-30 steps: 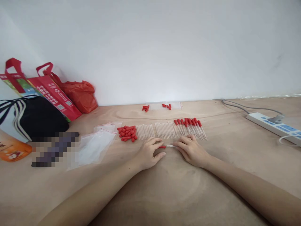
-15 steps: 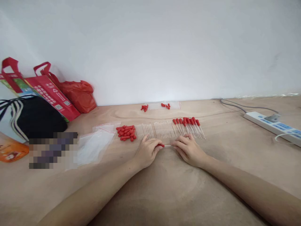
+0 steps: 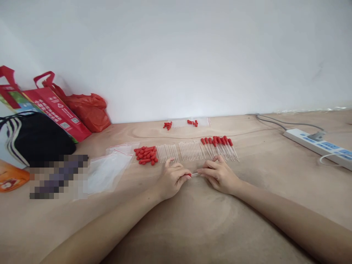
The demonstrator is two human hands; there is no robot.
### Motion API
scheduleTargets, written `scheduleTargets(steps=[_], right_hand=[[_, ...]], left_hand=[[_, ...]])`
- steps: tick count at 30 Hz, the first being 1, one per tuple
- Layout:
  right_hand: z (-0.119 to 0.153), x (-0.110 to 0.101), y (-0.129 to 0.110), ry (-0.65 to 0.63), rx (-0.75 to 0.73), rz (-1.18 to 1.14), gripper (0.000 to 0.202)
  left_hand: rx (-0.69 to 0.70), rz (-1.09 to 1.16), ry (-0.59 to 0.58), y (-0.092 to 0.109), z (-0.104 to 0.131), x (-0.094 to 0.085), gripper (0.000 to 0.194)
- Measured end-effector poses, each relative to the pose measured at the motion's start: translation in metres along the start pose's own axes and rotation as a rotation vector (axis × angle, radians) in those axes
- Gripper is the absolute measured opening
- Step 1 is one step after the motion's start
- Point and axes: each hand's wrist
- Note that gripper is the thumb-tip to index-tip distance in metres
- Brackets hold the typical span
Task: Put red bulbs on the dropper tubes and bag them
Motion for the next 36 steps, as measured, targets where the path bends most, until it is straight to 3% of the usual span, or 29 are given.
scheduleTargets(steps=[9,20,30,33,36], right_hand=[[-0.004,0.0,-0.013,0.044,-0.055,0.129,0.027],[-0.006,0.005,-0.02,-0.005,-0.032,0.078,0.028],[-0.011,-0.003,-0.021,-0.116,0.033,0.178,0.022],[-0.011,-0.009,-0.01,-0.127,0.155,0.177,0.021],[-0.014,-0.014,0.012,-0.041,0.441,0.137,0.024]], left_hand=[[0.069,-0.091,0.043,0.002,0.003,0.001,0.017],[0.186,-0.118,0.049,0.003,0.002,0.003,0.016],[0.091,-0.146,0.062,-0.002,-0.003,-0.001,0.014],[-0.034,-0.154,0.096,-0.005,-0.002,-0.003,0.018],[-0.108,-0.116,0.075,-0.009,0.0,-0.004,0.021]])
Point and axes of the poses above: each hand's wrist, its own z-axis away from the middle knuckle, its own x-axis out of the palm, y = z × x, and after that the axes turned 4 degrees about y, right-handed
